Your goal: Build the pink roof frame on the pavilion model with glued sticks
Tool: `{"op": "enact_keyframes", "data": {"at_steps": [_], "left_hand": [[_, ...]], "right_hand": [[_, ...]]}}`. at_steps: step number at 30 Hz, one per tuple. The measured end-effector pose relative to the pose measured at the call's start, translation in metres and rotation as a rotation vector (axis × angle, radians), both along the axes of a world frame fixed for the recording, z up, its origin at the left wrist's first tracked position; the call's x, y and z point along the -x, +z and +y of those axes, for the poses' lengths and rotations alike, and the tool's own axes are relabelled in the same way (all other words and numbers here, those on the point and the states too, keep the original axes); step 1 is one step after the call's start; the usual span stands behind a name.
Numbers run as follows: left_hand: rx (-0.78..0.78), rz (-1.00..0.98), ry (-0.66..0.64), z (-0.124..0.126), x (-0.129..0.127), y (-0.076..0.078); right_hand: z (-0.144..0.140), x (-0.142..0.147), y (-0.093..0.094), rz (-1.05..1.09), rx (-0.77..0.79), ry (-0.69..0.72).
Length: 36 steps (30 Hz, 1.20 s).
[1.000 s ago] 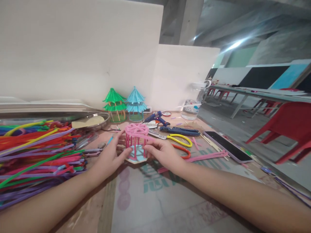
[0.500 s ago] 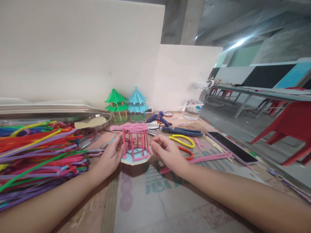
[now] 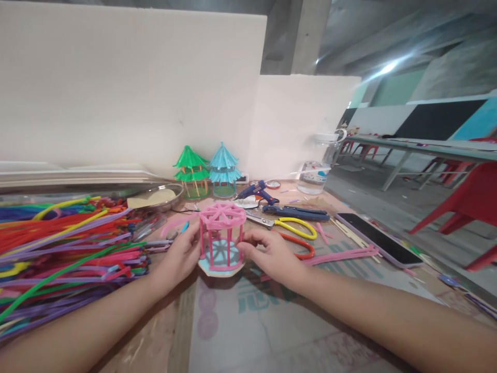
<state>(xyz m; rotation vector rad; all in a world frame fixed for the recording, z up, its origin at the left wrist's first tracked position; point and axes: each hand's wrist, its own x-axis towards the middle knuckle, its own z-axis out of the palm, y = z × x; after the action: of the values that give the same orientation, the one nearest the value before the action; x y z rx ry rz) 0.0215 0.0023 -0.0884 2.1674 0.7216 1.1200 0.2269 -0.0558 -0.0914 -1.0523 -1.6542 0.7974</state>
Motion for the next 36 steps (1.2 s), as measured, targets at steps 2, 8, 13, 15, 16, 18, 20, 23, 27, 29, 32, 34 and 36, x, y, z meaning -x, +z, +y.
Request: {"op": "enact_keyframes", "data": {"at_steps": [2,8,13,15,16,18,20,23,27,29,32,34,36], "left_hand": [[0.024,-0.027,0.042,0.001,-0.001,0.0],[-0.002,0.06,0.186,0.004,0.0,-0.001],[0.01,0.087,0.16,0.005,-0.003,0.0],[0.012,0.086,0.176,0.004,-0.004,0.001],[0.013,0.089,0.182,0.002,-0.004,0.002],[0.019,0.109,0.18,0.001,-0.004,0.004],[0.02,0.139,0.169,0.0,-0.004,0.004],[0.018,0.17,0.167,0.002,-0.003,0.002],[0.009,0.188,0.172,0.002,-0.003,0.003],[-0.001,0.181,0.174,0.001,-0.003,0.005],[-0.011,0.159,0.174,-0.001,-0.004,0.007],[-0.019,0.151,0.175,-0.002,-0.004,0.008],[-0.031,0.151,0.179,-0.002,-0.004,0.008]], "right_hand": [[0.001,0.0,-0.001,0.0,-0.015,-0.028],[0.014,-0.003,-0.009,-0.009,0.037,-0.064],[0.023,-0.009,-0.013,-0.075,0.073,-0.091],[0.024,-0.011,-0.013,-0.084,0.071,-0.095],[0.025,-0.012,-0.012,-0.09,0.068,-0.096],[0.025,-0.013,-0.011,-0.102,0.059,-0.1],[0.027,-0.015,-0.012,-0.113,0.053,-0.105],[0.031,-0.018,-0.013,-0.134,0.051,-0.112],[0.035,-0.02,-0.014,-0.158,0.045,-0.115],[0.035,-0.02,-0.014,-0.167,0.04,-0.114],[0.035,-0.02,-0.013,-0.182,0.038,-0.112],[0.035,-0.02,-0.013,-0.19,0.039,-0.114],[0.036,-0.02,-0.014,-0.193,0.039,-0.123]]}}
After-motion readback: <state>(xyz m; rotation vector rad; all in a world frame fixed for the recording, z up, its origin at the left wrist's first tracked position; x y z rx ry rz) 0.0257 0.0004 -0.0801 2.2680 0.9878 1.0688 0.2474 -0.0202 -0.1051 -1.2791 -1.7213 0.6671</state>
